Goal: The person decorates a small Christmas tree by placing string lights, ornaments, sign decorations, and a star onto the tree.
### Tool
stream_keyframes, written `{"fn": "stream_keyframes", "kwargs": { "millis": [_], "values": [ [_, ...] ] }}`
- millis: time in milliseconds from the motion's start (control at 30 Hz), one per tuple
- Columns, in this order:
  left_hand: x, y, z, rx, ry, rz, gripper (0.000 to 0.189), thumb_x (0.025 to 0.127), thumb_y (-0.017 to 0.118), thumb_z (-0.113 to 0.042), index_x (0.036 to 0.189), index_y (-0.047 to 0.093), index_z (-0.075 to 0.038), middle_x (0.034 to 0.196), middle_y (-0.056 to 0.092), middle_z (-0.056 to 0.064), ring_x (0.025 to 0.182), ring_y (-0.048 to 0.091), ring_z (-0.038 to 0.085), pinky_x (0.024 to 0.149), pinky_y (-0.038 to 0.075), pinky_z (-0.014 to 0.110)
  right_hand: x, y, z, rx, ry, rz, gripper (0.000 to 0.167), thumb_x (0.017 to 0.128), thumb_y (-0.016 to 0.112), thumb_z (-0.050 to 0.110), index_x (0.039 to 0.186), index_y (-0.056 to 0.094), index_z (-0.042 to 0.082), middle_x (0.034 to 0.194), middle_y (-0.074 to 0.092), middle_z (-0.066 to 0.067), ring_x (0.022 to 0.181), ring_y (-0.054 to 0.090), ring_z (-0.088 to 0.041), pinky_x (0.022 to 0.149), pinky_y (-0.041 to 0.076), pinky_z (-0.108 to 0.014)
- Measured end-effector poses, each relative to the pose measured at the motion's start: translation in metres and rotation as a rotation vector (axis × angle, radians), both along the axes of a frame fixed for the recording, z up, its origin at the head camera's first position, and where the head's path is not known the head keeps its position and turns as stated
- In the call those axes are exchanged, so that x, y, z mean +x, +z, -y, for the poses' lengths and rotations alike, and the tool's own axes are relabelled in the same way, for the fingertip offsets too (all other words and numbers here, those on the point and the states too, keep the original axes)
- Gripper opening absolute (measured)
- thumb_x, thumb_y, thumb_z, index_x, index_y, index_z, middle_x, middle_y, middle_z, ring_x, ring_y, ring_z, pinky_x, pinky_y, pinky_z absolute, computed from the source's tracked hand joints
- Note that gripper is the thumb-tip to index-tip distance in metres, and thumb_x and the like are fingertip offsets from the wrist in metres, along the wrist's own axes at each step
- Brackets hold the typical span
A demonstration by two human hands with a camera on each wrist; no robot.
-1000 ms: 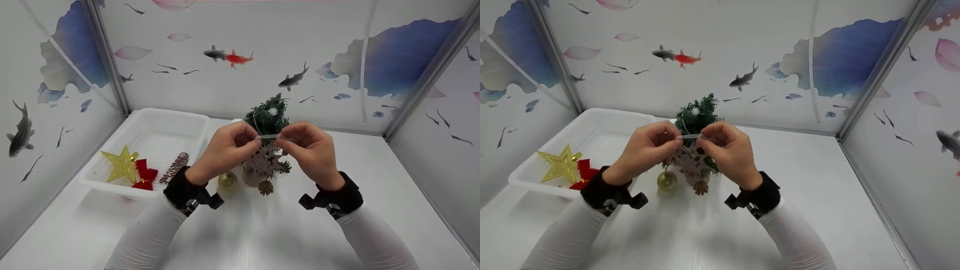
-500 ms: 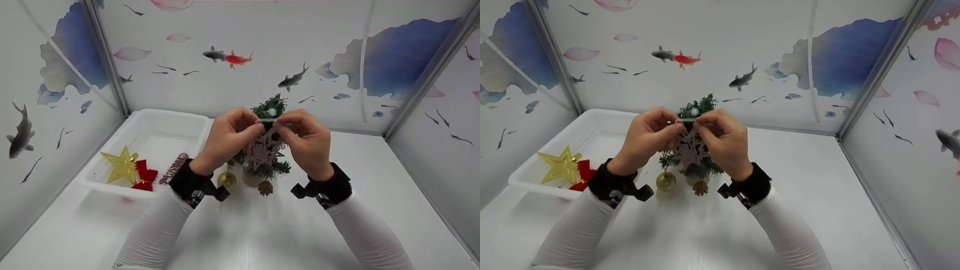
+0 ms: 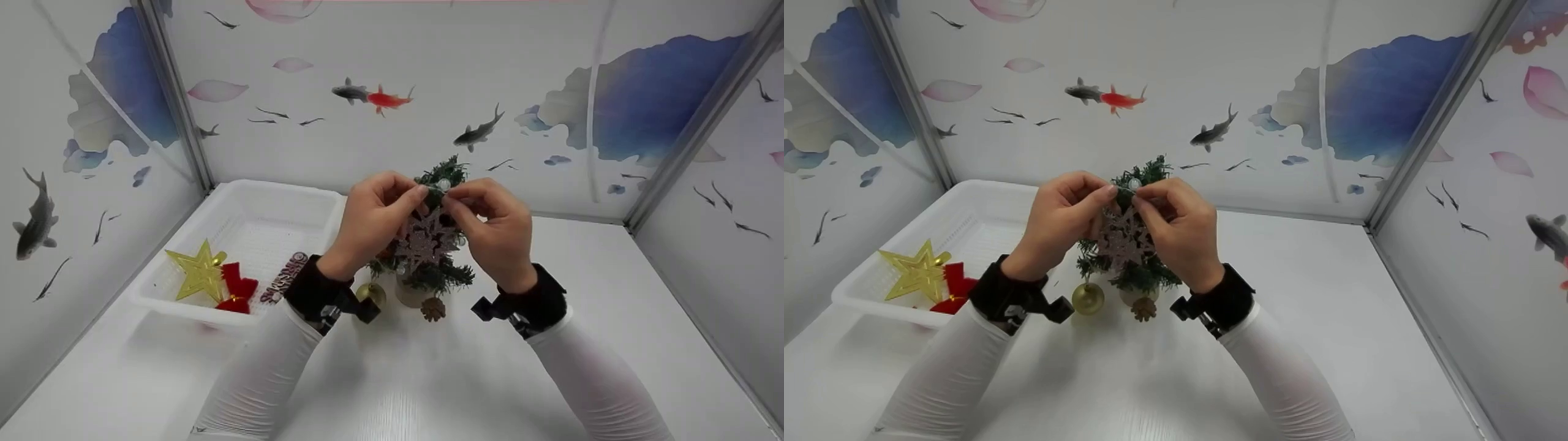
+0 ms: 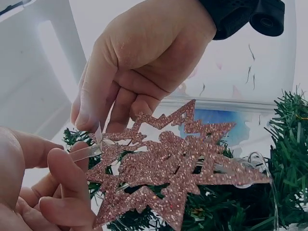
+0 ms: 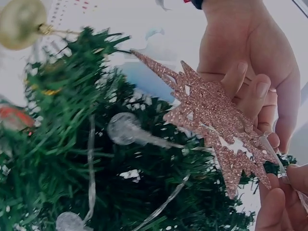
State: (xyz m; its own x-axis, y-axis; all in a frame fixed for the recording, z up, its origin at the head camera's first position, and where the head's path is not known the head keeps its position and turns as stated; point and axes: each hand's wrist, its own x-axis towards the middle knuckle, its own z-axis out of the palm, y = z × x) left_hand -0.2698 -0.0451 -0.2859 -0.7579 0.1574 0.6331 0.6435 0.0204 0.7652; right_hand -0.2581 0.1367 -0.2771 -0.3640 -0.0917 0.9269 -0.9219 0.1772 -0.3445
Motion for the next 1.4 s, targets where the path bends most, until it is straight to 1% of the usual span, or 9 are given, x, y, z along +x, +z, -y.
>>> {"fn": "stream_keyframes", "kwargs": {
  "millis": [133,367,567,667,833,967,1133,1300,1400],
  "values": [
    [0.009,0.005,-0.002,-0.008,0.037,0.030,0.015,0.093,0.064,-0.017,0.091,0.067,-0.003,0.077,0.068,0.015,0.045,0.045,0.014,0.044,0.040,0.027,-0.001,-0.003,0.001,0.003,-0.039,0.012,0.006,0.080,0.070,-0.010,0.085,0.068,-0.009,0.079,0.067,-0.019,0.060,0.063,-0.022,0.058,0.052,-0.023],
    [0.012,0.002,-0.005,0.041,0.038,0.082,0.013,0.093,0.065,-0.017,0.090,0.065,-0.004,0.074,0.067,0.013,0.043,0.046,0.014,0.041,0.041,0.029,0.001,-0.010,0.005,-0.023,-0.038,0.093,0.008,0.080,0.071,-0.011,0.086,0.067,-0.010,0.077,0.069,-0.017,0.057,0.065,-0.029,0.054,0.054,-0.025],
    [0.015,0.006,-0.005,0.078,0.061,0.052,0.012,0.093,0.065,-0.014,0.093,0.065,-0.002,0.078,0.066,0.016,0.043,0.043,0.011,0.041,0.039,0.026,0.000,-0.007,0.007,-0.068,-0.106,0.041,0.007,0.078,0.074,-0.009,0.083,0.069,-0.007,0.076,0.069,-0.014,0.051,0.059,-0.021,0.049,0.048,-0.020],
    [0.013,0.005,-0.003,0.093,0.033,0.039,0.013,0.093,0.065,-0.014,0.094,0.064,-0.001,0.078,0.064,0.019,0.042,0.044,0.015,0.039,0.040,0.029,-0.001,-0.007,0.007,-0.040,-0.108,0.020,0.007,0.078,0.073,-0.009,0.082,0.068,-0.006,0.074,0.069,-0.014,0.048,0.053,-0.015,0.046,0.043,-0.018],
    [0.015,-0.003,0.002,0.019,-0.041,0.048,0.013,0.093,0.063,-0.012,0.097,0.063,0.001,0.079,0.064,0.024,0.042,0.047,0.031,0.040,0.043,0.039,-0.002,-0.013,0.006,0.021,-0.069,0.033,0.008,0.078,0.072,-0.012,0.084,0.068,-0.007,0.076,0.069,-0.016,0.048,0.054,-0.014,0.046,0.044,-0.018],
    [0.017,-0.010,0.007,-0.045,-0.037,0.052,0.012,0.092,0.065,-0.010,0.097,0.063,0.000,0.084,0.066,0.018,0.046,0.050,0.037,0.044,0.047,0.044,0.000,-0.019,0.004,0.049,-0.057,0.042,0.011,0.077,0.073,-0.012,0.085,0.067,-0.008,0.079,0.068,-0.015,0.052,0.057,-0.016,0.050,0.047,-0.020],
    [0.019,-0.011,0.010,-0.047,-0.030,0.045,0.014,0.090,0.068,-0.011,0.098,0.063,-0.001,0.093,0.066,0.011,0.048,0.052,0.037,0.047,0.048,0.050,0.002,-0.025,-0.001,0.050,-0.053,0.061,0.014,0.076,0.074,-0.010,0.087,0.066,-0.008,0.081,0.068,-0.014,0.056,0.060,-0.018,0.053,0.050,-0.021],
    [0.021,-0.014,0.017,-0.058,0.010,0.028,0.014,0.091,0.066,-0.011,0.101,0.062,-0.002,0.095,0.065,0.009,0.049,0.053,0.039,0.046,0.048,0.038,0.003,-0.029,-0.007,0.026,-0.057,0.089,0.014,0.077,0.074,-0.009,0.089,0.066,-0.009,0.081,0.068,-0.013,0.058,0.061,-0.017,0.053,0.049,-0.021],
    [0.019,-0.024,0.023,-0.070,0.073,-0.002,0.013,0.092,0.065,-0.013,0.102,0.063,-0.004,0.094,0.065,0.006,0.050,0.054,0.033,0.046,0.046,0.029,0.004,-0.032,-0.013,0.016,-0.074,0.100,0.012,0.079,0.071,-0.010,0.090,0.066,-0.008,0.080,0.068,-0.013,0.060,0.061,-0.014,0.053,0.046,-0.020]
  ]
}}
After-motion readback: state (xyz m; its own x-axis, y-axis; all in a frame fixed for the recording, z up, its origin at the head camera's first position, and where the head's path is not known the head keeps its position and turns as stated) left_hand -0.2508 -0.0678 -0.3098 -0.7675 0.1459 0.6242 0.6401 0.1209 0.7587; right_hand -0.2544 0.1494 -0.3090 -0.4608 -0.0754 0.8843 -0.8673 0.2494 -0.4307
